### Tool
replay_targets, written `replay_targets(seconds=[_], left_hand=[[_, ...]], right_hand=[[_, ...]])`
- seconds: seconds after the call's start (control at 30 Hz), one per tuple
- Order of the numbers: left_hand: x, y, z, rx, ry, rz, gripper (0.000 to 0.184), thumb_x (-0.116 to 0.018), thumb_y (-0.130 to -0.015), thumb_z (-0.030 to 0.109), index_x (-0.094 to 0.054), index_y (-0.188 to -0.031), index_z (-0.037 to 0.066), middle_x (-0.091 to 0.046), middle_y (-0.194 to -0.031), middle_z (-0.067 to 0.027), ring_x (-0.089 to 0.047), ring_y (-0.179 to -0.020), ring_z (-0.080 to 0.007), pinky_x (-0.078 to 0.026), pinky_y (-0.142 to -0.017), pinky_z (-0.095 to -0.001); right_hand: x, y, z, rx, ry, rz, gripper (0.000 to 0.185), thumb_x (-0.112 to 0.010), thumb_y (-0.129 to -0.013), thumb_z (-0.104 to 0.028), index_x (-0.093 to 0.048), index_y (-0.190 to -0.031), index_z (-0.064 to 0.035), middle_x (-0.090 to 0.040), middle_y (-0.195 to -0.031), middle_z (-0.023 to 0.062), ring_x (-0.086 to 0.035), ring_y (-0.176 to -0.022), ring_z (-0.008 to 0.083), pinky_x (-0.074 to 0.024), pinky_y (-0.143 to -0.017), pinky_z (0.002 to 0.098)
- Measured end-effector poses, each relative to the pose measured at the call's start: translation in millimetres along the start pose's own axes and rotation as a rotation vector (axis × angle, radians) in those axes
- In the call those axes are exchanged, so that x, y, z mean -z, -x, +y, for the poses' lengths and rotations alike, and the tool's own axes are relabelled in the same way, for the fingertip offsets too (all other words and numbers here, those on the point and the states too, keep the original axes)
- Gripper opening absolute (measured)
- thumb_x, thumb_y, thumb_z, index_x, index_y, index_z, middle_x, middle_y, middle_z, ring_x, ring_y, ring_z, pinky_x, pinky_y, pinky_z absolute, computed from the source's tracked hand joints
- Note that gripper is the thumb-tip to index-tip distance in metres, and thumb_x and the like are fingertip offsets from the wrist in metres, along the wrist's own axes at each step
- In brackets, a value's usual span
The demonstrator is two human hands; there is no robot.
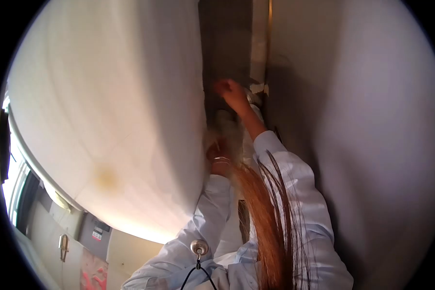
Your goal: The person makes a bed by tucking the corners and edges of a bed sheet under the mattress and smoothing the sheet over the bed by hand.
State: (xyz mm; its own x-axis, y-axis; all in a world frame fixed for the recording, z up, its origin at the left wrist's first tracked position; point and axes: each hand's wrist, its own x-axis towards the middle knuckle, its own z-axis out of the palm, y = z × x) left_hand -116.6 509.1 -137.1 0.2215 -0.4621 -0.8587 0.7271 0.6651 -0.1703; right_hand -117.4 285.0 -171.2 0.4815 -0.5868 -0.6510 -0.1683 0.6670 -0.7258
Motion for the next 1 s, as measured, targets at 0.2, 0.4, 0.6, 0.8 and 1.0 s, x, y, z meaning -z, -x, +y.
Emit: replay_targets(seconds=[0.2, 0.4, 0.6, 0.8, 1.0], left_hand=[[-186, 98, -106, -0.208, -0.435, 0.427, 0.014, -0.048, -0.090, 0.014, -0.055, -0.101, 0.009, -0.058, -0.087, -0.0062, -0.056, -0.083, -0.0217, -0.047, -0.082, -0.0351], [-370, 131, -120, -0.105, -0.910, -0.272, 0.012, -0.049, -0.088, 0.014, -0.052, -0.098, 0.008, -0.058, -0.085, -0.0055, -0.058, -0.081, -0.0174, -0.048, -0.083, -0.0341], [-418, 53, -139, -0.121, -0.974, -0.162, 0.016, -0.052, -0.086, 0.017, -0.050, -0.099, 0.007, -0.058, -0.085, -0.0067, -0.058, -0.083, -0.0192, -0.048, -0.083, -0.0358], [-388, -91, -167, -0.107, -0.974, 0.167, 0.017, -0.054, -0.083, 0.014, -0.051, -0.099, 0.007, -0.057, -0.085, -0.0055, -0.057, -0.080, -0.0182, -0.048, -0.076, -0.0321], [-295, -204, -148, 0.087, -0.501, 0.091, 0.024, -0.058, -0.077, 0.006, -0.054, -0.100, 0.007, -0.058, -0.092, -0.0050, -0.057, -0.086, -0.0153, -0.046, -0.079, -0.0269]], right_hand=[[11, 48, -90, -0.334, -0.169, 0.065, 0.028, -0.057, -0.084, -0.014, -0.055, -0.111, -0.0097, -0.064, -0.097, 0.0059, -0.062, -0.085, 0.0148, -0.0479, -0.072, 0.0260], [24, 13, -131, -0.328, -0.315, 0.046, 0.040, -0.058, -0.084, -0.028, -0.050, -0.119, -0.0109, -0.061, -0.107, 0.0070, -0.059, -0.096, 0.0184, -0.0479, -0.077, 0.0314], [26, -156, -143, -0.417, -0.481, 0.178, 0.043, -0.057, -0.085, -0.032, -0.048, -0.121, -0.0120, -0.059, -0.111, 0.0075, -0.058, -0.098, 0.0192, -0.0479, -0.081, 0.0324], [6, -323, -140, -0.238, -0.094, -0.011, 0.050, -0.046, -0.091, -0.037, -0.041, -0.132, -0.0095, -0.048, -0.126, 0.0084, -0.047, -0.113, 0.0204, -0.0405, -0.093, 0.0355], [3, -343, -179, -0.285, -0.193, -0.062, 0.057, -0.053, -0.086, -0.044, -0.045, -0.128, -0.0050, -0.051, -0.120, 0.0091, -0.047, -0.111, 0.0181, -0.0359, -0.095, 0.0333]])
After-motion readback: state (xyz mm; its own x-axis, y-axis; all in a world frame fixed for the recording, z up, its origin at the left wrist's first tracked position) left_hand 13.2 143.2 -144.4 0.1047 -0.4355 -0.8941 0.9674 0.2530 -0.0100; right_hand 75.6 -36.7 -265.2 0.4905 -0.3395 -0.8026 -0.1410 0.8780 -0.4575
